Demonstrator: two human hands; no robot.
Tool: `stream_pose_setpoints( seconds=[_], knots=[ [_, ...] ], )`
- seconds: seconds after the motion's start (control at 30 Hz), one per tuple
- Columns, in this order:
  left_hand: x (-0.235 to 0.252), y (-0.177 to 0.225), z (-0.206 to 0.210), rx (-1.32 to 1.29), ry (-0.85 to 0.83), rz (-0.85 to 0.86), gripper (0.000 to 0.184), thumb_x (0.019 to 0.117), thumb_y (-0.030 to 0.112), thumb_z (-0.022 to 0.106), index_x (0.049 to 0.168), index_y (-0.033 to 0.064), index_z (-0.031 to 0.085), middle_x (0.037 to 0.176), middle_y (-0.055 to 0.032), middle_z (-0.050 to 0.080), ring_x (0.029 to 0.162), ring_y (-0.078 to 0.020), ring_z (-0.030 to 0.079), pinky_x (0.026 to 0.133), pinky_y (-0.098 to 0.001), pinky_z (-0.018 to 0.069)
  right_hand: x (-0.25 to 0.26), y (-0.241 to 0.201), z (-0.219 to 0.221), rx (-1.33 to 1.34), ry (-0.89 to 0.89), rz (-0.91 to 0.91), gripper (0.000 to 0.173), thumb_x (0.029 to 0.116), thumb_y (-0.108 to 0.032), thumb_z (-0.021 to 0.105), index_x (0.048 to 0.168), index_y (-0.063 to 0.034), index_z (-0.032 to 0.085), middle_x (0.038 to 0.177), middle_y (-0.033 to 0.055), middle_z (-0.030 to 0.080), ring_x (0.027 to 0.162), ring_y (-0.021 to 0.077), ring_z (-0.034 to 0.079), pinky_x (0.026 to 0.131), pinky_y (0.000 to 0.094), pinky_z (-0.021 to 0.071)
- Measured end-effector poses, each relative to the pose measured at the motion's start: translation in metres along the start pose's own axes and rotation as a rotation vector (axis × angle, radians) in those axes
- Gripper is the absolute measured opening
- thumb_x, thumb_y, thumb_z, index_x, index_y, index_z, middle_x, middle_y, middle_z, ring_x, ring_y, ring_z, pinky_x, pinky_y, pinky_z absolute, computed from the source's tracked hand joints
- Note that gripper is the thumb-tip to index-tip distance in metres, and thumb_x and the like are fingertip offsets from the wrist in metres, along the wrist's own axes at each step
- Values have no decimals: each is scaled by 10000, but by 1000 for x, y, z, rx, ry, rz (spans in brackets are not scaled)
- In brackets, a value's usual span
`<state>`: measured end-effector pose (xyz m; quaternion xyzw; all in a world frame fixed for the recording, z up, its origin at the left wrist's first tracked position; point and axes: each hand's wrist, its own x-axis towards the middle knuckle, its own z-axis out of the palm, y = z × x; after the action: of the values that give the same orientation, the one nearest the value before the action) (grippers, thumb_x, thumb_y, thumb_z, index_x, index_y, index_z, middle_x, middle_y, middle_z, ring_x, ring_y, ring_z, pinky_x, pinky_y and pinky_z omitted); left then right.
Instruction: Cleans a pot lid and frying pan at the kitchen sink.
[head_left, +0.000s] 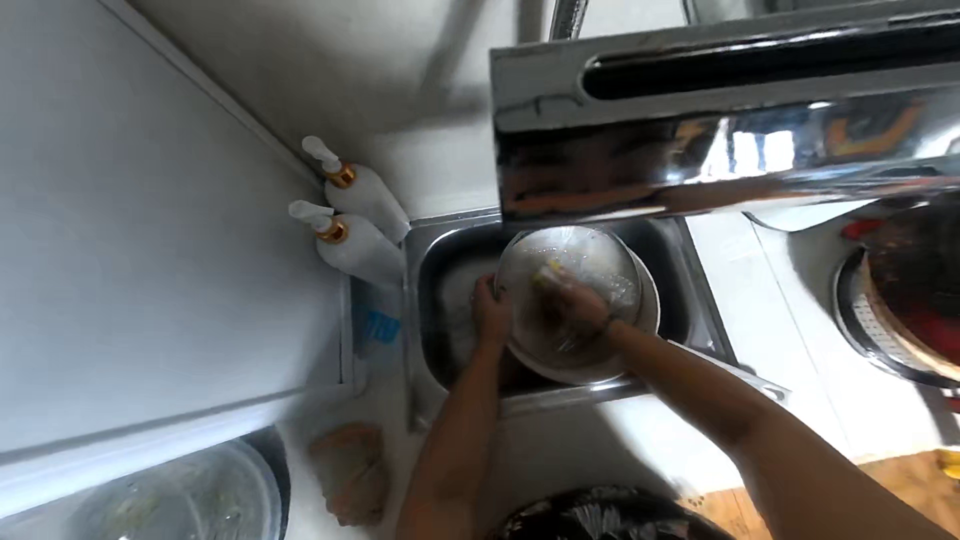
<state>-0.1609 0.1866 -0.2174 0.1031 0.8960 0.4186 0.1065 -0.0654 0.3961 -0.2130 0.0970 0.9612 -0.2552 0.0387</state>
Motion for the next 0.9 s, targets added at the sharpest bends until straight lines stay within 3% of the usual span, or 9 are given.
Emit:
stream_pose_setpoints(
  seconds=[0.07,0.17,0.3,0.37,0.5,0.63,0.73,0.8,0.9],
  knots=[
    [-2,16,-17,58,-17,-16,465,970,389,628,1349,123,581,1351,-135,609,1233,-323,582,1017,-532,499,-13,24,-26,120,137,183,405,1054,-240,509,1446,-206,605,1339,89,682,1210,241,663,1047,499,534],
    [-13,28,-36,-7,-6,58,434,939,370,666,1255,76,626,1382,-121,582,1298,-307,518,1080,-510,443,-21,57,-40,229,283,268,435,1067,-184,453,1489,-220,552,1401,46,648,1197,182,667,1041,457,546],
    [-37,20,-19,-563,64,0,389,930,115,654,1272,66,476,1147,-105,647,980,-208,656,801,-404,586,-19,72,-11,162,228,260,422,1058,-276,516,1475,-267,576,1537,-31,539,1415,128,500,1184,397,432],
    [-44,0,-1,-950,-79,-104,574,1021,154,503,1563,219,326,1410,-114,580,1201,-269,621,943,-483,571,-10,71,5,-5,138,258,468,1037,-322,517,1502,-271,547,1621,-31,432,1524,192,348,1244,452,330],
    [-44,-17,17,-1335,-173,-326,545,1096,469,361,1543,160,395,1504,-126,515,1367,-320,518,1088,-594,475,12,19,-34,-116,89,234,475,1081,-300,426,1472,-60,544,1671,129,328,1571,357,217,1276,582,180],
    [-37,-18,10,-1258,-165,-272,538,1105,455,333,1504,108,434,1417,-131,578,1267,-263,588,1050,-515,510,50,-72,-49,246,95,342,442,1116,-298,400,1458,-29,476,1314,266,635,1196,434,642,1005,618,518],
    [-45,-16,12,-1246,-190,-221,543,1094,493,344,1441,121,534,1340,-109,647,1213,-236,629,1036,-486,533,5,-100,17,349,33,152,471,1085,-386,427,1527,-224,399,1050,96,731,901,251,733,807,511,626],
    [-47,-12,13,-1203,-158,-250,528,1082,501,385,1433,142,548,1319,-95,660,1191,-231,642,1005,-487,550,-58,-91,2,343,-191,82,532,1072,-390,465,1589,-307,371,1175,66,733,1016,213,726,927,477,593],
    [-47,-7,18,-1146,-76,-244,515,1074,487,431,1490,193,512,1427,-44,605,1301,-214,583,1084,-505,507,-71,-10,-37,72,-238,195,425,1046,-241,533,1470,-215,564,1414,114,625,1294,291,604,1104,528,482]
  ],
)
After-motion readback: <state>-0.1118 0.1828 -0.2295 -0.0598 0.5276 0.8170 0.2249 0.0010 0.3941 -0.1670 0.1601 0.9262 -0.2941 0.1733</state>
